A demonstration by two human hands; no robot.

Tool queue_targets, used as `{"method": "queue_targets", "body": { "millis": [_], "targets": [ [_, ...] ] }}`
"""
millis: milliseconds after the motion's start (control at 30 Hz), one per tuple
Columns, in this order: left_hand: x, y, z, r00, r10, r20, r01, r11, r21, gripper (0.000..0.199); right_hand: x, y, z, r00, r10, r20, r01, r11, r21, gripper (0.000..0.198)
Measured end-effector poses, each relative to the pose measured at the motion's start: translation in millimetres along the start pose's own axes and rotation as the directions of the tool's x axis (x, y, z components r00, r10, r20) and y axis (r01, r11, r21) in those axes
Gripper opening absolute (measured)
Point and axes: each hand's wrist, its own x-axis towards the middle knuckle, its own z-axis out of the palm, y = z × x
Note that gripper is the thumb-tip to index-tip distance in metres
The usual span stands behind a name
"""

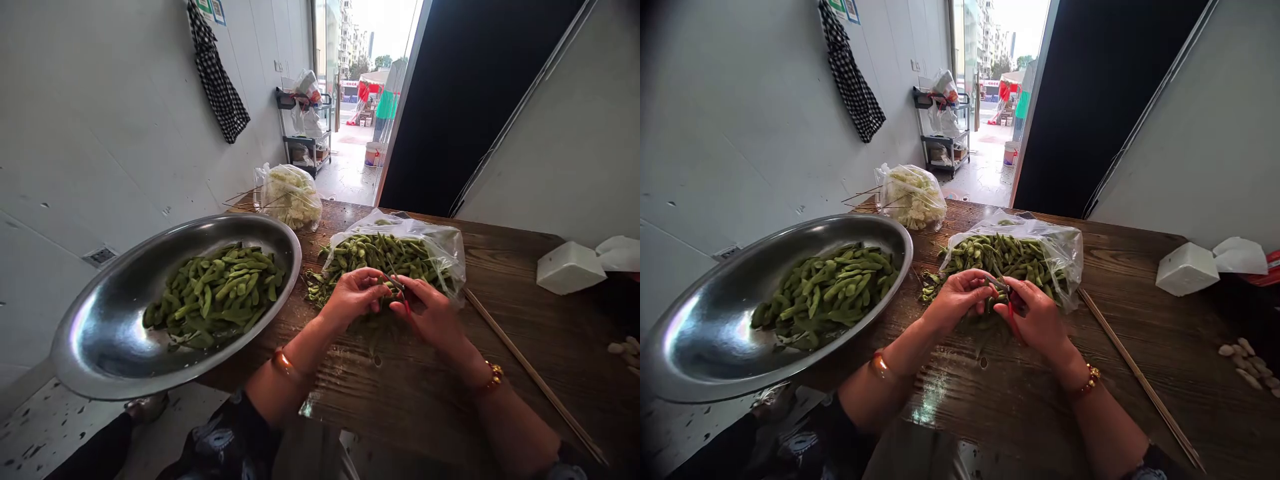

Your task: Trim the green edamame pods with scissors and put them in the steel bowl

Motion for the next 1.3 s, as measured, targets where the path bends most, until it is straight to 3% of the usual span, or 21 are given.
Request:
{"method": "queue_targets", "body": {
  "millis": [300,600,867,1167,1300],
  "targets": [
    [1,-2,2,1.000,-0.001,-0.003,0.001,0.999,-0.035,0.037,2,5,0,0.998,-0.069,0.004,0.069,0.995,-0.070,0.045],
    [1,-3,3,0.998,0.056,0.003,-0.054,0.947,0.315,0.030,3,1,-3,0.996,-0.085,0.031,0.087,0.991,-0.097,0.048],
    [-1,-2,4,0.994,0.102,-0.024,-0.084,0.913,0.399,0.024,4,-2,-4,0.993,-0.111,0.044,0.114,0.990,-0.082,0.055],
    [-3,0,8,0.992,0.122,0.012,-0.116,0.906,0.408,0.020,2,-4,-3,0.996,-0.013,0.086,0.007,0.998,0.069,0.053],
    [-3,1,9,0.994,0.103,0.022,-0.103,0.907,0.409,0.021,2,-5,-3,0.995,0.014,0.095,-0.019,0.999,0.050,0.050]
  ]
}}
